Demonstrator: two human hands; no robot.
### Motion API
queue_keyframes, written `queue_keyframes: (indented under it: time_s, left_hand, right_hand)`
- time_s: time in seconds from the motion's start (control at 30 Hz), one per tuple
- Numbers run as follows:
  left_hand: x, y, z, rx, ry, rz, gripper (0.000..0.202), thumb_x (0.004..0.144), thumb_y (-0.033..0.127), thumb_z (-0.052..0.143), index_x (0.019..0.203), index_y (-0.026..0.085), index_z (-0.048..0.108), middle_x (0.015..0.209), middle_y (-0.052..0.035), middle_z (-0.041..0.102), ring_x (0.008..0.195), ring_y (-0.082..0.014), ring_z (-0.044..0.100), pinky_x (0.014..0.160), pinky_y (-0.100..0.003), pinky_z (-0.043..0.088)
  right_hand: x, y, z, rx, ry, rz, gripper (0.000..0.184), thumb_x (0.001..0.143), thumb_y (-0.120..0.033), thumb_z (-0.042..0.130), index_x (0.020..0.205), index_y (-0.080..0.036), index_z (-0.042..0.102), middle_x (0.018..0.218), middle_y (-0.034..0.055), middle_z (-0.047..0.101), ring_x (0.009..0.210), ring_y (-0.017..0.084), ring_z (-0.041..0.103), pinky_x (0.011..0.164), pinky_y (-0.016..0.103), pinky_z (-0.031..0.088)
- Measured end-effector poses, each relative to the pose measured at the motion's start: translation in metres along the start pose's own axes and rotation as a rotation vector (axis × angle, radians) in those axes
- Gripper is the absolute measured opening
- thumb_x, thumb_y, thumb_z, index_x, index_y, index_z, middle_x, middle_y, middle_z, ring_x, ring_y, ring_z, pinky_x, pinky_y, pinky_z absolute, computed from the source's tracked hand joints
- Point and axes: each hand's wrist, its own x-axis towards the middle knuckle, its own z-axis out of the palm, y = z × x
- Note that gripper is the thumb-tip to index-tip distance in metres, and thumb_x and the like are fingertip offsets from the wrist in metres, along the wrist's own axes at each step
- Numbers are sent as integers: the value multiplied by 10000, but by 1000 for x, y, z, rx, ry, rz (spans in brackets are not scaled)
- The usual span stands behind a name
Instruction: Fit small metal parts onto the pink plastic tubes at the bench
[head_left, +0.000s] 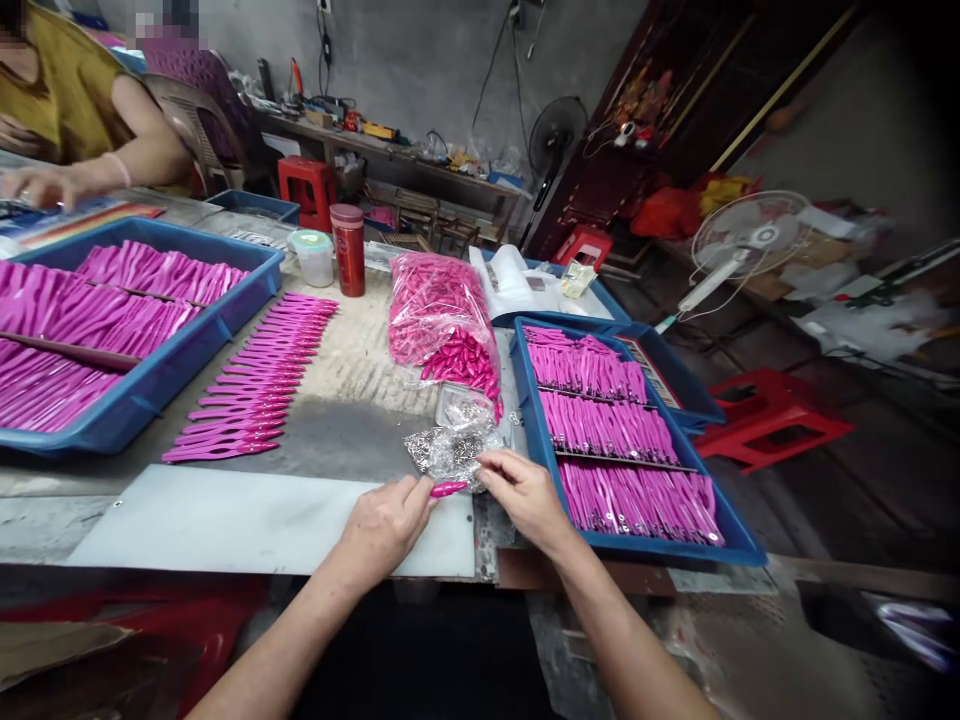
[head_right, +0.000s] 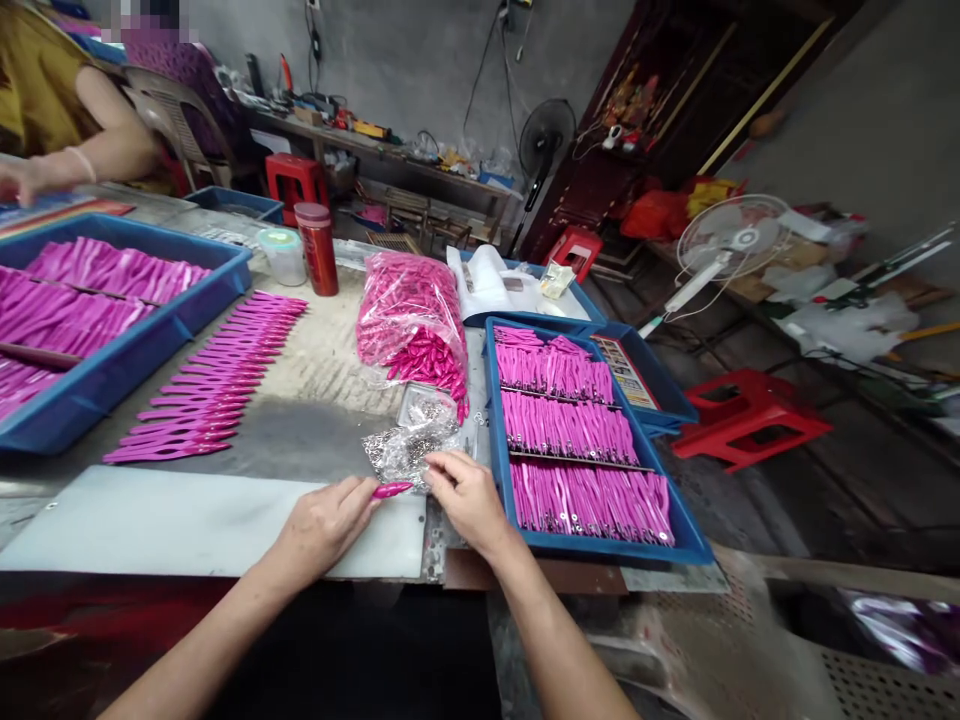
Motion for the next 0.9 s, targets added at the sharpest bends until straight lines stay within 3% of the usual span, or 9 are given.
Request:
queue_keyframes:
  time_s: [0.17,0.4,0.9]
  left_hand:
    - [-2,-4,16,23,9,-17,189,853,219,353,814,172,532,583,12,495,477,-110,486,435,-220,332]
    - [-4,-6,21,5,1,-36,178,851,231,367,820,176,534,589,14,501,490,-109,493,452,-220,343]
    - [-4,-5,20,-46,15,-49,206,855,221,345,812,168,540,596,8,507,485,-97,485,442,-208,355]
  right_hand:
    - [22,2,2,-242,-17,10,159,782,-158,472,813,-158,627,796,36,622,766,129,567,711,221,417]
    - [41,7,17,-715,-314,92,235,822,-187,396,810,-188,631,819,33,618,805,131,558,709,209,377]
    - [52,1,24,-896,-505,99,255,804,-188,384,816,-153,637,862,103,642,810,205,589,655,264,405]
